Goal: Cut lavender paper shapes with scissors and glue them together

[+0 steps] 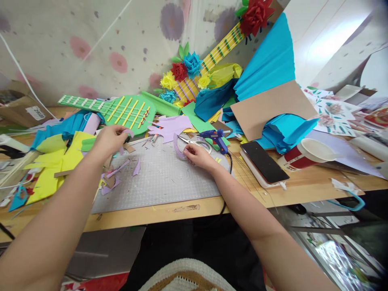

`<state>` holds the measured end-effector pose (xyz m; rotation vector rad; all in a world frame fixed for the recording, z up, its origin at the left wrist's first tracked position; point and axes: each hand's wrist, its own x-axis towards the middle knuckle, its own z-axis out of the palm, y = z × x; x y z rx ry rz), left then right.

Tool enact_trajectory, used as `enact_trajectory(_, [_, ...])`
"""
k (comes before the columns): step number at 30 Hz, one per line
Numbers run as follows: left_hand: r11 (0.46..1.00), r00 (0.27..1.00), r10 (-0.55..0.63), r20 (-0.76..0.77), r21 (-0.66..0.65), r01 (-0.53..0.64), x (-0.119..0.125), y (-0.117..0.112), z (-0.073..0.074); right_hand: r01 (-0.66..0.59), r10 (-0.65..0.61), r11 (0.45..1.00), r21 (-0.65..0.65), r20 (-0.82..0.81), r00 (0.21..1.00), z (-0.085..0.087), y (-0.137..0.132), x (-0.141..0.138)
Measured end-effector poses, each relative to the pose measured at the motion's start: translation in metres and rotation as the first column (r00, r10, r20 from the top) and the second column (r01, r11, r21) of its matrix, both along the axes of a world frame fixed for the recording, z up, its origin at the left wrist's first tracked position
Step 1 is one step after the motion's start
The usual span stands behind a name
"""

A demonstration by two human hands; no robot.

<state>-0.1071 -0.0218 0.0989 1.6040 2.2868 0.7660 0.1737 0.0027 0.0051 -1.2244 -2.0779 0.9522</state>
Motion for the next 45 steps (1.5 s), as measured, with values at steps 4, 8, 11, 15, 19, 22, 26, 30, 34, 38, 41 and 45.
enact_trajectory(4, [0.975,0.681,-0.133,0.720,0.218,-0.039,0.036,0.001,-0.031,-0.009,-0.028,0.988,-0.157,-0.233,0.972,0.000,0.000,-0.002])
enact_trajectory(8, [0.988,0.229,-0.105,0.968,0.128,-0.086,0.081,-0.001,-0.065,0.004,-0.151,0.956,-0.294,-0.478,0.865,0.008,-0.001,-0.004])
enact_trajectory(11, [0.988,0.073,-0.087,0.994,0.095,-0.121,0.105,-0.004,-0.082,-0.049,-0.151,0.938,-0.343,-0.531,0.834,0.010,-0.003,-0.005])
enact_trajectory(15, [0.994,0.046,-0.108,0.993,0.107,0.028,0.115,-0.007,-0.088,-0.150,-0.024,0.935,-0.321,-0.479,0.877,0.006,-0.003,-0.005])
enact_trajectory(19, [0.991,0.038,-0.085,0.996,0.081,0.107,0.113,-0.007,-0.085,-0.097,-0.026,0.960,-0.262,-0.428,0.903,0.000,0.000,-0.003])
enact_trajectory(22, [0.983,-0.013,-0.062,0.998,0.064,0.173,0.113,-0.005,-0.083,-0.104,-0.001,0.967,-0.233,-0.411,0.912,-0.004,0.003,-0.001])
enact_trajectory(26, [0.968,-0.047,-0.024,0.999,0.035,0.247,0.112,-0.004,-0.082,0.004,-0.007,1.000,-0.009,-0.335,0.942,-0.005,0.005,0.003])
enact_trajectory(30, [0.934,-0.018,-0.048,0.999,0.052,0.352,0.109,-0.003,-0.084,0.111,-0.051,0.967,0.228,-0.255,0.966,0.001,0.001,0.004])
enact_trajectory(34, [0.872,0.052,-0.162,0.985,0.118,0.474,0.108,-0.004,-0.087,0.018,0.039,0.966,0.258,-0.216,0.976,0.006,-0.004,0.000])
enact_trajectory(38, [0.862,0.081,-0.179,0.981,0.117,0.493,0.109,-0.006,-0.089,-0.064,0.113,0.975,0.212,-0.229,0.967,0.008,-0.006,-0.001])
enact_trajectory(41, [0.866,0.079,-0.184,0.980,0.124,0.485,0.110,-0.006,-0.089,-0.089,0.124,0.983,0.158,-0.229,0.966,0.010,-0.006,0.001])
enact_trajectory(45, [0.882,0.087,-0.220,0.972,0.160,0.443,0.110,-0.004,-0.091,-0.105,0.114,0.993,0.053,-0.243,0.963,0.008,-0.003,0.005])
